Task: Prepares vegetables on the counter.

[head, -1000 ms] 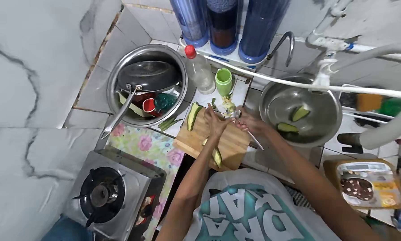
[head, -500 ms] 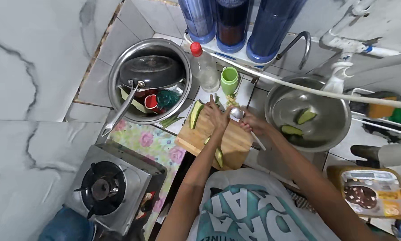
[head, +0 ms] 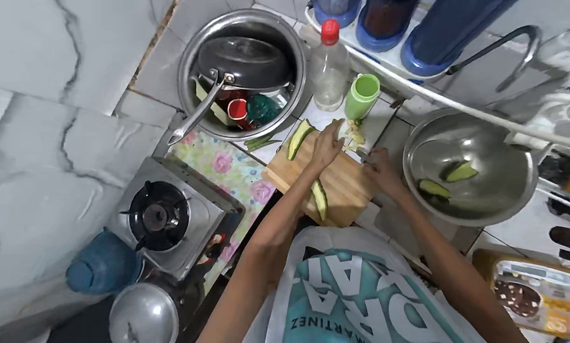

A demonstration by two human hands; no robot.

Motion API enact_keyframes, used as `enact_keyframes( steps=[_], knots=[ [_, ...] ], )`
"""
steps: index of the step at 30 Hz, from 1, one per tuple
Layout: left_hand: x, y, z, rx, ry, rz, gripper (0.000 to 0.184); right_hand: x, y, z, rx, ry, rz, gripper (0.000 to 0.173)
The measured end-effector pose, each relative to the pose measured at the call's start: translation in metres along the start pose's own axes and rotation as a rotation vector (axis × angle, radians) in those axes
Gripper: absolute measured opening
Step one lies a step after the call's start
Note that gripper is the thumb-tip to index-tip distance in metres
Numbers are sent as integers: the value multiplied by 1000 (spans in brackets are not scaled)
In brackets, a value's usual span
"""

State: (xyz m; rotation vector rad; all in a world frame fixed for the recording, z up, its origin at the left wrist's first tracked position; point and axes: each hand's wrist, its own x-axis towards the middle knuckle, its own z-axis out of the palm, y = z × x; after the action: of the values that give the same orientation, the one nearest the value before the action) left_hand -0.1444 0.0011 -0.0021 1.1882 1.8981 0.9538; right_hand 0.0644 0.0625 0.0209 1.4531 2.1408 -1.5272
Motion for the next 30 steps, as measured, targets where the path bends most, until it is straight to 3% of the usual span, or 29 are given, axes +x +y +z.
enact_keyframes(
  steps=[3, 5, 8, 11, 13, 18, 21, 25, 28, 30],
  knots=[
    [-25, -8, -44, 58, -191, -19, 40, -7, 23, -3, -248, -90, 114, 79],
    [-58, -24, -71, 101, -245, -37, 34, -13, 38, 0, -365, -155, 177, 72],
    [-113, -54, -83, 104, -49, -161, 21, -14, 40, 5, -426, -183, 215, 59],
    [-146, -85, -64, 35, 56, -263, 26, -1, 36, 2, -490, -238, 223, 57],
    [-157, -97, -49, -37, 86, -218, 33, 8, 31, 1, -513, -251, 213, 54],
    [-151, -91, -45, 19, 22, -166, 68, 31, 14, 0, -523, -207, 164, 52],
    [-139, -85, -38, 174, 0, -159, 64, 35, 2, 2, -524, -167, 157, 51],
    [-121, -73, -45, 125, -138, -220, 50, 11, -18, 3, -453, -68, 84, 69],
    [-107, -67, -51, 55, -242, -166, 38, -1, -14, 9, -302, -128, -64, 47],
    [-95, -57, -56, 86, -352, -149, 56, -3, -7, 14, -205, -173, -148, 42]
  ],
)
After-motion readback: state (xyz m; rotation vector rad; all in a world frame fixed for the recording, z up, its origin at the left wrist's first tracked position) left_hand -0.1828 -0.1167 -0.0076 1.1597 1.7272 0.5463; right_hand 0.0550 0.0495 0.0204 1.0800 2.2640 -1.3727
